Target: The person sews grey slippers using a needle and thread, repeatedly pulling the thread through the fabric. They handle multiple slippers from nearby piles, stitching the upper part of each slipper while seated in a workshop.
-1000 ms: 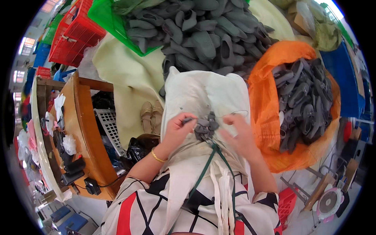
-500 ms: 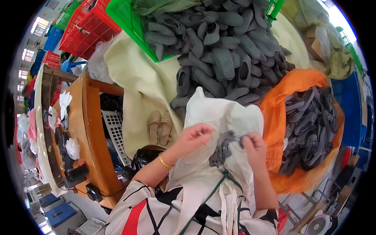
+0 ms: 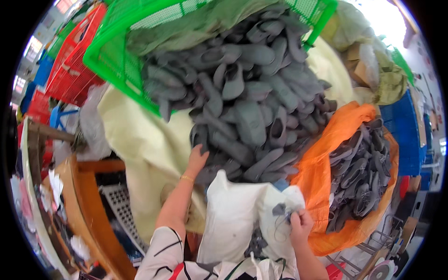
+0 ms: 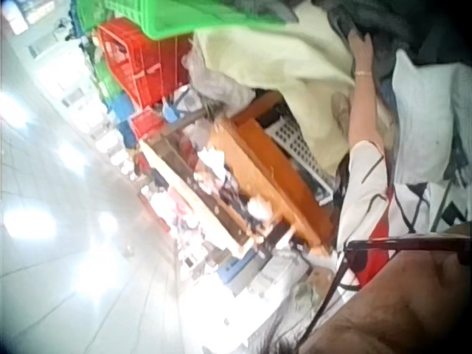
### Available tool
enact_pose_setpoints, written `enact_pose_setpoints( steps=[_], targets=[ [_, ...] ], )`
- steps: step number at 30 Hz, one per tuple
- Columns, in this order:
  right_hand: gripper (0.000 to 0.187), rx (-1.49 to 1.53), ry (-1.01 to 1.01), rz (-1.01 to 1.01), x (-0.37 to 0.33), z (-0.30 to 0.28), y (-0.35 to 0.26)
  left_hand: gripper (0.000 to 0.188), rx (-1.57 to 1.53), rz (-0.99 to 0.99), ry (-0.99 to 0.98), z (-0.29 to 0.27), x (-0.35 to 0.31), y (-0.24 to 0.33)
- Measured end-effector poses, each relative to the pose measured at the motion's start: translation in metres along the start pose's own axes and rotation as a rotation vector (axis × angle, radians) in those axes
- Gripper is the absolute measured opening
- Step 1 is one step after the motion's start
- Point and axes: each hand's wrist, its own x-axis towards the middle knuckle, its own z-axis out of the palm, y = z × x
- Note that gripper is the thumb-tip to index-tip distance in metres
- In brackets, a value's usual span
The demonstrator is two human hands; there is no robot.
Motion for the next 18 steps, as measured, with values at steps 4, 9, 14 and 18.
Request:
enact_pose_setpoints(
  steps=[4, 9, 14, 18],
  targets=[
    [0.006, 0.019, 0.033, 0.008, 0.002, 0.012, -0.014, 0.053, 0.215, -0.235, -0.174, 0.018, 0.013, -0.02],
    [0.007, 0.055, 0.06, 0.014, -0.001, 0.017, -0.022, 0.039, 0.28, -0.356, -0.315, -0.002, -0.004, -0.021],
    [0.01, 0.075, 0.03, -0.008, -0.008, 0.015, -0.025, 0.028, -0.318, -0.448, -0.199, -0.062, -0.028, -0.009],
    [0.011, 0.132, 0.018, -0.024, -0.01, 0.009, -0.018, 0.023, -0.626, -0.271, -0.329, -0.136, -0.08, 0.088]
  ],
)
